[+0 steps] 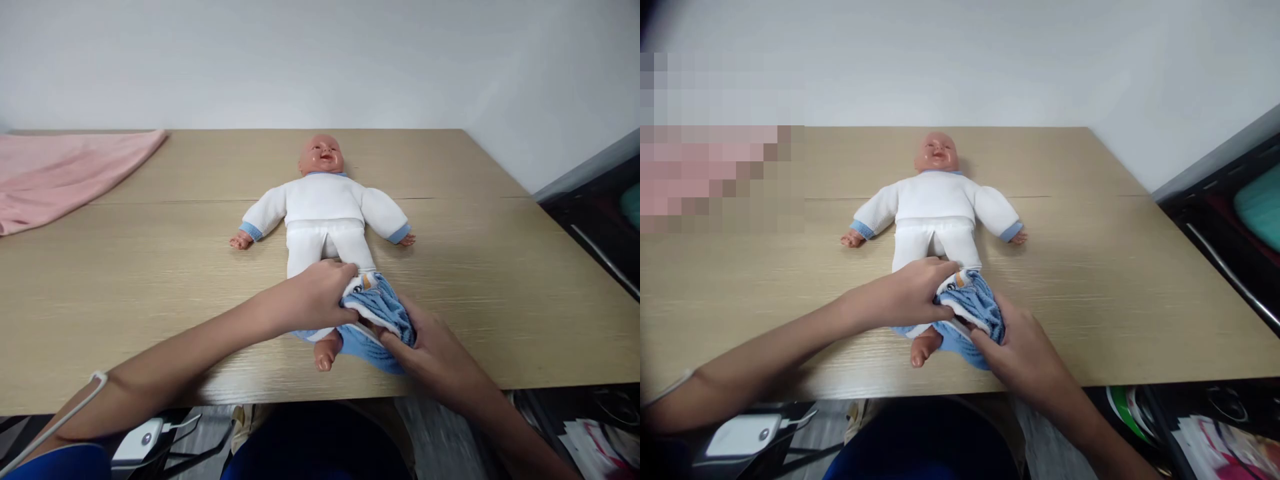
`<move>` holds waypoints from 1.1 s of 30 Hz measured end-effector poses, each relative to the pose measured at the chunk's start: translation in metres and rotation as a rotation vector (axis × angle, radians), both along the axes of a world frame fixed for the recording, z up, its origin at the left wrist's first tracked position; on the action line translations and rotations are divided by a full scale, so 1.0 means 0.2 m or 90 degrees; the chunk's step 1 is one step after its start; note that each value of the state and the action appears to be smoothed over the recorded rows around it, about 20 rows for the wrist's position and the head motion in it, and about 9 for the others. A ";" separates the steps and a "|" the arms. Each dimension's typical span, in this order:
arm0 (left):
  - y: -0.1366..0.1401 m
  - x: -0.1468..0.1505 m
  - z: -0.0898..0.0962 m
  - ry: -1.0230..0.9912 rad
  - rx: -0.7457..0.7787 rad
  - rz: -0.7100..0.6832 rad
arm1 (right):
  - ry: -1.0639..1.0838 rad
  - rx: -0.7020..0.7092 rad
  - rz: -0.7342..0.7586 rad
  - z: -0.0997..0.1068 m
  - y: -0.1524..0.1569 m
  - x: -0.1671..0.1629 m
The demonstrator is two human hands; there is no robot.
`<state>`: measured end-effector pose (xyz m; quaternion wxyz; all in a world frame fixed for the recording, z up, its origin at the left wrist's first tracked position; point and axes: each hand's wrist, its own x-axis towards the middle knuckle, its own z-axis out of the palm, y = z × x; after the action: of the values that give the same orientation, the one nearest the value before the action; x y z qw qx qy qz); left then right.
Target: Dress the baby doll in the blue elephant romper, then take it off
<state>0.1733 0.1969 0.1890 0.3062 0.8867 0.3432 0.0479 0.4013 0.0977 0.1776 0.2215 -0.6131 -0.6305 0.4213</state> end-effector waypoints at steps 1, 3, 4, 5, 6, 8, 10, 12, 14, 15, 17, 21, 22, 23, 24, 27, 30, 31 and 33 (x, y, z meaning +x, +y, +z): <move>-0.01 0.01 -0.01 0.017 0.011 -0.002 | -0.023 0.011 -0.021 -0.01 -0.01 0.00; -0.02 0.02 -0.02 0.041 0.026 -0.015 | -0.073 0.043 -0.055 -0.04 -0.02 -0.01; -0.02 0.02 -0.02 0.052 0.032 -0.021 | -0.096 0.056 -0.067 -0.05 -0.03 -0.01; -0.02 0.02 -0.02 0.063 0.037 -0.022 | -0.112 0.061 -0.074 -0.06 -0.03 -0.01; -0.03 0.02 -0.02 0.074 0.037 -0.019 | -0.120 0.060 -0.077 -0.07 -0.04 -0.01; -0.03 0.03 -0.01 0.091 0.025 -0.008 | -0.126 0.041 -0.084 -0.06 -0.06 -0.01; -0.04 0.03 0.01 0.092 0.002 0.001 | -0.139 0.026 -0.093 -0.05 -0.09 -0.03; -0.05 0.03 0.02 0.087 -0.021 -0.001 | -0.172 0.028 -0.104 -0.03 -0.13 -0.07; -0.06 0.03 0.03 0.085 -0.038 -0.007 | -0.186 0.030 -0.096 -0.02 -0.18 -0.10; -0.06 0.03 0.03 0.087 -0.041 -0.008 | -0.184 0.032 -0.092 -0.02 -0.20 -0.12; -0.06 0.03 0.02 0.086 -0.032 -0.005 | -0.174 0.052 -0.100 -0.05 -0.23 -0.14; -0.06 0.04 0.01 0.088 -0.009 -0.006 | -0.215 0.214 -0.168 -0.13 -0.28 -0.13; -0.06 0.04 0.01 0.094 -0.010 -0.008 | -0.232 0.274 -0.179 -0.15 -0.28 -0.12; -0.06 0.04 0.01 0.100 -0.014 -0.008 | -0.246 0.327 -0.188 -0.17 -0.29 -0.11; -0.06 0.04 0.00 0.102 -0.019 -0.007 | -0.252 0.363 -0.195 -0.18 -0.29 -0.11; -0.06 0.03 -0.01 0.079 -0.031 -0.001 | -0.204 0.318 -0.215 -0.23 -0.30 -0.10; -0.06 0.03 -0.02 0.063 -0.044 0.002 | -0.110 0.195 -0.243 -0.27 -0.31 -0.09; -0.05 0.03 -0.02 0.061 -0.053 0.004 | -0.082 0.166 -0.253 -0.28 -0.31 -0.09; -0.05 0.03 -0.02 0.051 -0.071 0.012 | -0.032 0.135 -0.279 -0.29 -0.31 -0.10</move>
<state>0.1786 0.1859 0.1851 0.3407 0.8660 0.3659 -0.0041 0.3815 0.0364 0.1204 0.3549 -0.7190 -0.5284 0.2791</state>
